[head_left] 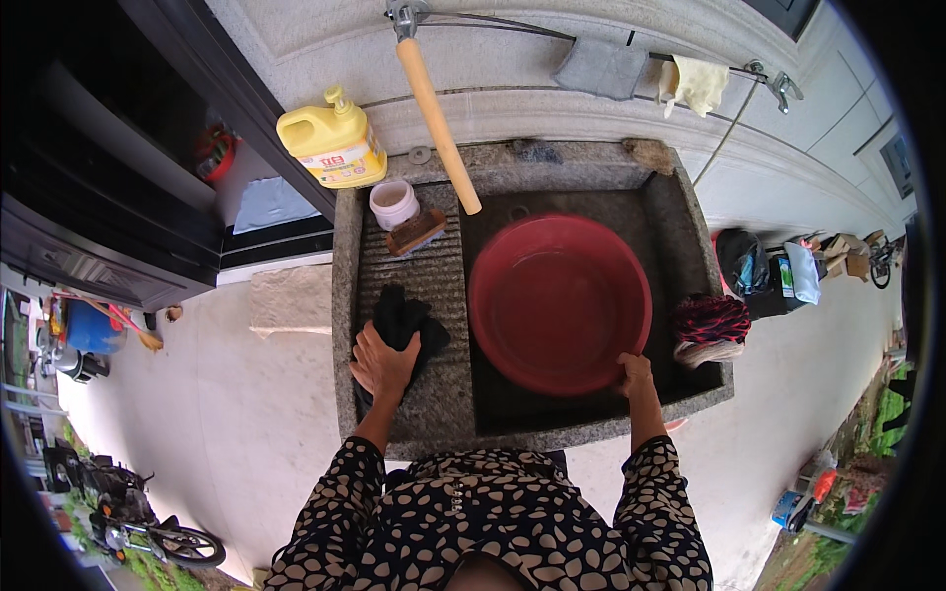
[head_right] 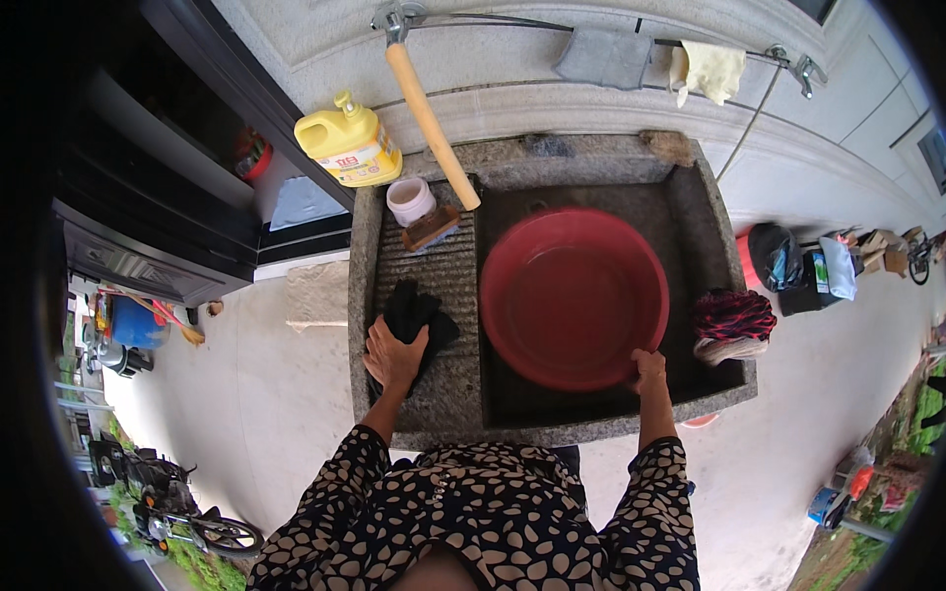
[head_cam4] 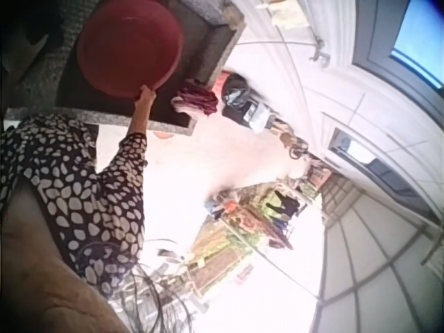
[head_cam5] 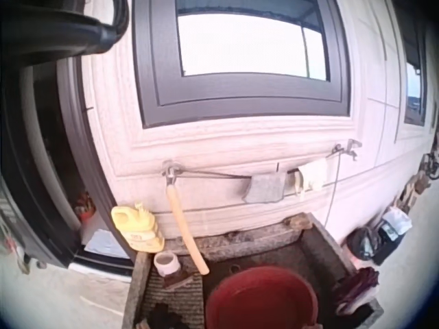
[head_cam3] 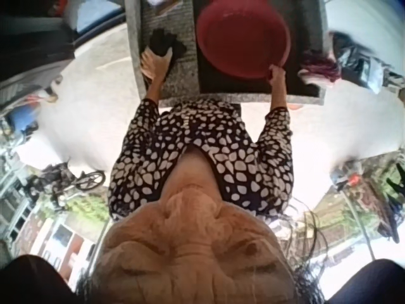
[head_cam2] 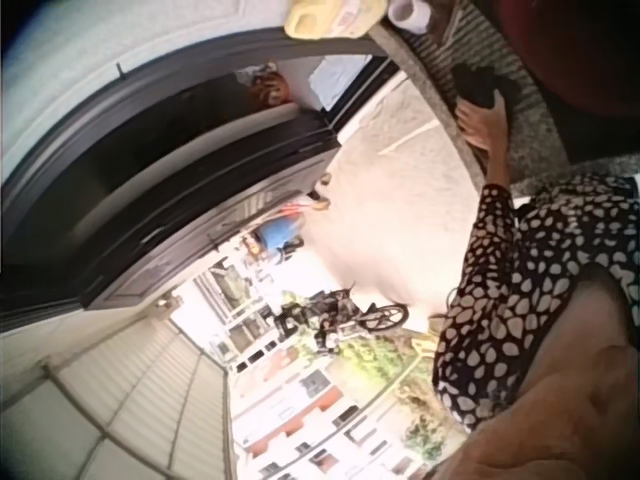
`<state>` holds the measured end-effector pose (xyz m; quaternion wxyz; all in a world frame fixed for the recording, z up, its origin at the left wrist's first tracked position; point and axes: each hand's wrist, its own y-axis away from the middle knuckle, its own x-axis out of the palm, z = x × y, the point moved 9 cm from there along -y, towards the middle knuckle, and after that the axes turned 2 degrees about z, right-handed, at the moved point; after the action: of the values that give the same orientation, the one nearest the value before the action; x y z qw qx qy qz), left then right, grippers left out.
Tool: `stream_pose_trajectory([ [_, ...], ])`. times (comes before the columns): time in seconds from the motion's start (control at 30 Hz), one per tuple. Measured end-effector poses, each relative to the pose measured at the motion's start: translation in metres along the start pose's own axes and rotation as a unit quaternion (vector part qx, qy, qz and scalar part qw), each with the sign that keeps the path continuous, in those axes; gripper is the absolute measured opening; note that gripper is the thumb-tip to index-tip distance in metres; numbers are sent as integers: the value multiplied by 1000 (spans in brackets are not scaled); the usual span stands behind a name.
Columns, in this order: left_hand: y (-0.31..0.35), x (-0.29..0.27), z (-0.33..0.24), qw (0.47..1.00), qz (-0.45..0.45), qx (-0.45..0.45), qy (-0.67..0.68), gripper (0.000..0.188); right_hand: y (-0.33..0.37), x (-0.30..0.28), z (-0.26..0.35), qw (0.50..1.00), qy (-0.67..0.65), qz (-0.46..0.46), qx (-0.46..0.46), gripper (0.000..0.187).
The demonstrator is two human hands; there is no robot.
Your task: The person washes clothes by hand in a red basin at an outdoor stone washstand. They scrub a black garment on the washboard, rinse it, and then wash a patterned cloth and a light-colored cloth, wringing each item and placing them into a pink basin.
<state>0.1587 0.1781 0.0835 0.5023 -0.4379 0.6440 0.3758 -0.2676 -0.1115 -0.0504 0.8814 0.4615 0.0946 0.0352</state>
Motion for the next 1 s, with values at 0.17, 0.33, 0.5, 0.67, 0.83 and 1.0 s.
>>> stream_pose_trajectory([
  [0.17,-1,2,-3,1000,1,4,-1,80,-16,-10,-9,984,174,-26,18,51],
  [0.33,1,-4,-6,1000,-12,9,-3,78,-17,-7,-6,976,218,-21,4,54],
  [0.5,2,-4,-6,999,-39,19,-5,77,-18,-3,-6,977,215,4,2,53],
  [0.67,4,-6,-6,999,-45,23,-2,77,-3,-4,9,952,298,-57,-40,60],
  [0.83,4,-3,-2,999,-32,25,-2,77,46,20,71,795,500,-200,-278,69],
  [1.0,1,4,-6,999,23,33,33,78,165,114,179,651,408,-144,-624,62],
])
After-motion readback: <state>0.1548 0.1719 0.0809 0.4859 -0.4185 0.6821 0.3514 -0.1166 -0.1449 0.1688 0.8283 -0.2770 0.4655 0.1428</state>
